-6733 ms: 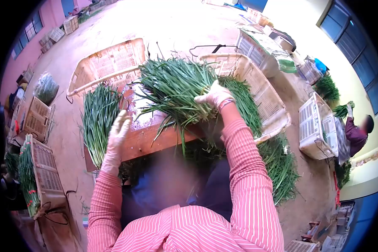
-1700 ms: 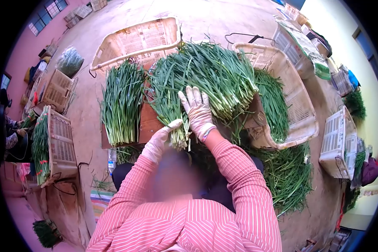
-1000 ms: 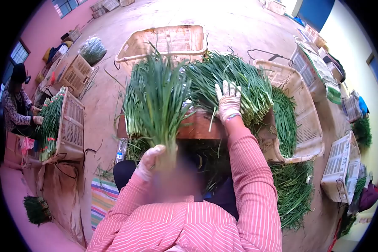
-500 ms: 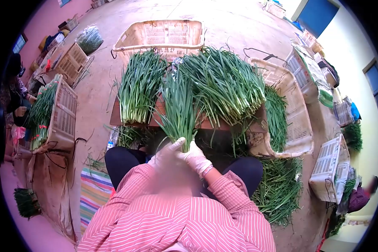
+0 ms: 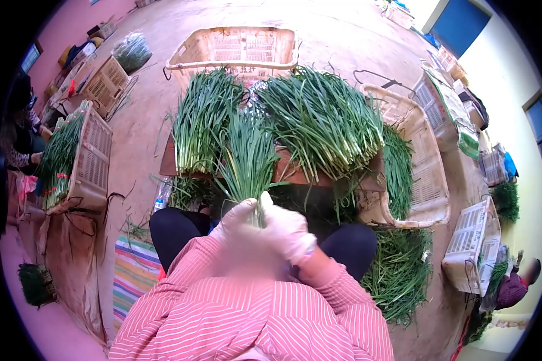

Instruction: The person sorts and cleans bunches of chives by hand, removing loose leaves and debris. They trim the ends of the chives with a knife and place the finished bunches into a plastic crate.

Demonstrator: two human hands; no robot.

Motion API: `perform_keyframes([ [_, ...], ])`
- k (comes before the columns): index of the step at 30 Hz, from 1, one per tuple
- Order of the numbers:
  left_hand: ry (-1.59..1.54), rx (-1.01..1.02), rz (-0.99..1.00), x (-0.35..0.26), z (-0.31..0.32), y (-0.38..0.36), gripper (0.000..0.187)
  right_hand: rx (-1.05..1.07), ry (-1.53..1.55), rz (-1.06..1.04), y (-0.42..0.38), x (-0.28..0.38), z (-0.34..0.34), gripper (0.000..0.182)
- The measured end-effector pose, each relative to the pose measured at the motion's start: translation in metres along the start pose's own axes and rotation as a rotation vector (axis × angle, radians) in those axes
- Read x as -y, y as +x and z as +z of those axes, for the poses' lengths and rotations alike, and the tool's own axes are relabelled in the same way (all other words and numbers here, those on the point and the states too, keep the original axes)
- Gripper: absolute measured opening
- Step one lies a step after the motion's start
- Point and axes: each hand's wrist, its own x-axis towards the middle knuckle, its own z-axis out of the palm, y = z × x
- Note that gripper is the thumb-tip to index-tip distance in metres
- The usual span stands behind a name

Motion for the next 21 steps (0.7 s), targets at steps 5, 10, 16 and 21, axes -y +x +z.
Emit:
perform_keyframes([
  [5, 0.277, 0.036, 0.042, -0.006, 0.029, -0.027, 0.042, -0.129, 0.582, 0.2, 0.021, -0.053, -0.041, 0.082],
  [10, 0.541, 0.16, 0.019, -0.01, 0.025, -0.021, 0.045, 0.186, 1.135, 0.121, 0.05, -0.07, -0.04, 0.065],
  [16, 0.737, 0.154, -0.009, -0.015, 0.033, -0.02, 0.042, 0.074, 1.486, -0.078, 0.075, -0.058, -0.037, 0.063],
  [21, 0.816, 0.207, -0.008, -0.024, 0.04, -0.018, 0.039, 0.071, 1.477, -0.137, 0.089, -0.052, -0.051, 0.058],
])
